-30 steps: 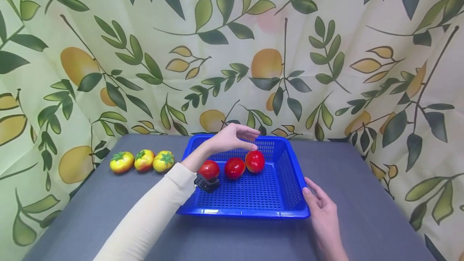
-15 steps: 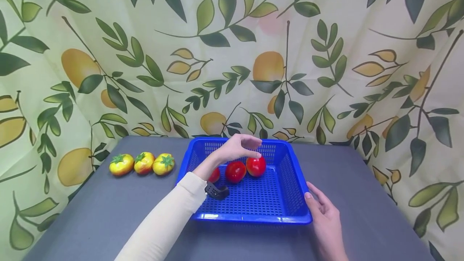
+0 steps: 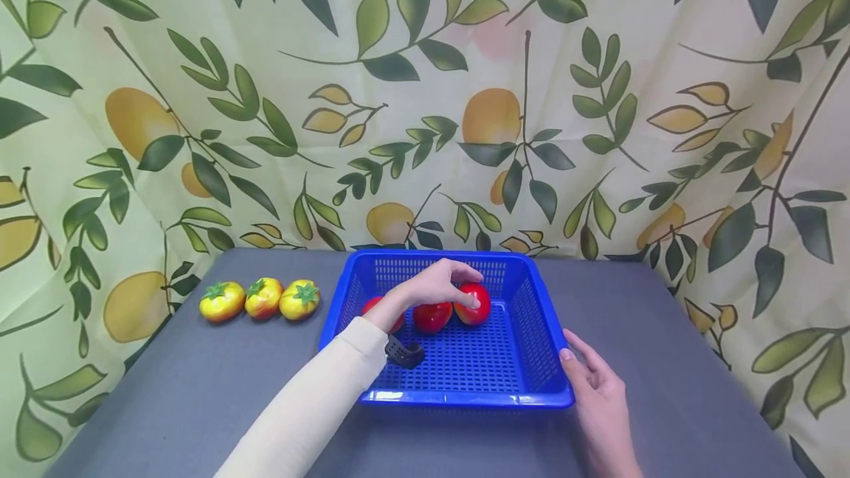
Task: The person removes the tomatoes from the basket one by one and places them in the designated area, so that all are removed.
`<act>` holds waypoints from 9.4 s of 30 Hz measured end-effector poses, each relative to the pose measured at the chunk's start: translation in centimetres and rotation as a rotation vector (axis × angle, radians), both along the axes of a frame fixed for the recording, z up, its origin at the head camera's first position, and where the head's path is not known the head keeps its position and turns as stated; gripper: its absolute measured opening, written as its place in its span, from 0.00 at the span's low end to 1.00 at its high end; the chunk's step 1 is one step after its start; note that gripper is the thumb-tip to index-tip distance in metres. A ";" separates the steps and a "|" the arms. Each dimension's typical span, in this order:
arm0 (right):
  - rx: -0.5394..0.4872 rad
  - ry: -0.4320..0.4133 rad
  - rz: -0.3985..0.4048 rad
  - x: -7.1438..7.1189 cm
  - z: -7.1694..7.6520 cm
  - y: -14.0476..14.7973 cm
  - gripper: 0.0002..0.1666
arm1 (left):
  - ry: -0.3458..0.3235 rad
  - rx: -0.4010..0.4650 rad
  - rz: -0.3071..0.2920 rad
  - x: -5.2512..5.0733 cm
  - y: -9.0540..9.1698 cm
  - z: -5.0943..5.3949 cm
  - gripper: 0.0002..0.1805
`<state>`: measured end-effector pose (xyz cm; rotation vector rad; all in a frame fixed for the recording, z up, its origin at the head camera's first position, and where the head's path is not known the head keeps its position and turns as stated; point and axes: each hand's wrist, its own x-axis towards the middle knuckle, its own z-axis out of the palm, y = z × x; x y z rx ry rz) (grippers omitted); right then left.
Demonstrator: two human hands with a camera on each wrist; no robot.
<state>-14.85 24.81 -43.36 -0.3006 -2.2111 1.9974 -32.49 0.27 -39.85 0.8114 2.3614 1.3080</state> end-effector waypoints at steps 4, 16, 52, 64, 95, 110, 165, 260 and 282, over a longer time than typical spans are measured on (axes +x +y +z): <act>-0.011 0.002 -0.004 0.0 0.0 0.0 0.39 | -0.010 0.011 0.006 0.2 0.1 0.1 0.29; -0.009 -0.001 -0.011 0.0 0.1 -0.1 0.40 | -0.045 0.031 0.006 0.1 0.5 -0.4 0.28; 0.054 -0.024 -0.037 0.0 0.2 -0.4 0.40 | 0.108 -0.225 -0.176 0.9 2.1 -0.9 0.32; 0.012 -0.020 -0.025 -0.1 0.0 -0.2 0.40 | 0.112 -0.295 -0.166 1.2 2.3 -1.0 0.34; 0.028 -0.011 -0.031 0.0 0.1 -0.3 0.40 | 0.180 -0.195 -0.078 1.2 2.4 -0.9 0.37; 0.027 -0.013 -0.030 0.1 0.0 -0.3 0.40 | 0.181 -0.173 -0.084 1.3 2.6 -0.9 0.37; 0.088 -0.065 -0.050 0.1 0.1 -0.3 0.40 | 0.219 -0.069 -0.081 1.8 2.2 0.0 0.38; 0.038 0.027 -0.043 0.2 -0.2 -0.4 0.38 | 0.012 0.210 0.987 15.4 -25.3 -5.1 0.40; 0.002 0.044 -0.037 0.2 -0.3 -0.3 0.38 | 0.038 0.050 0.918 15.3 -25.1 -6.1 0.46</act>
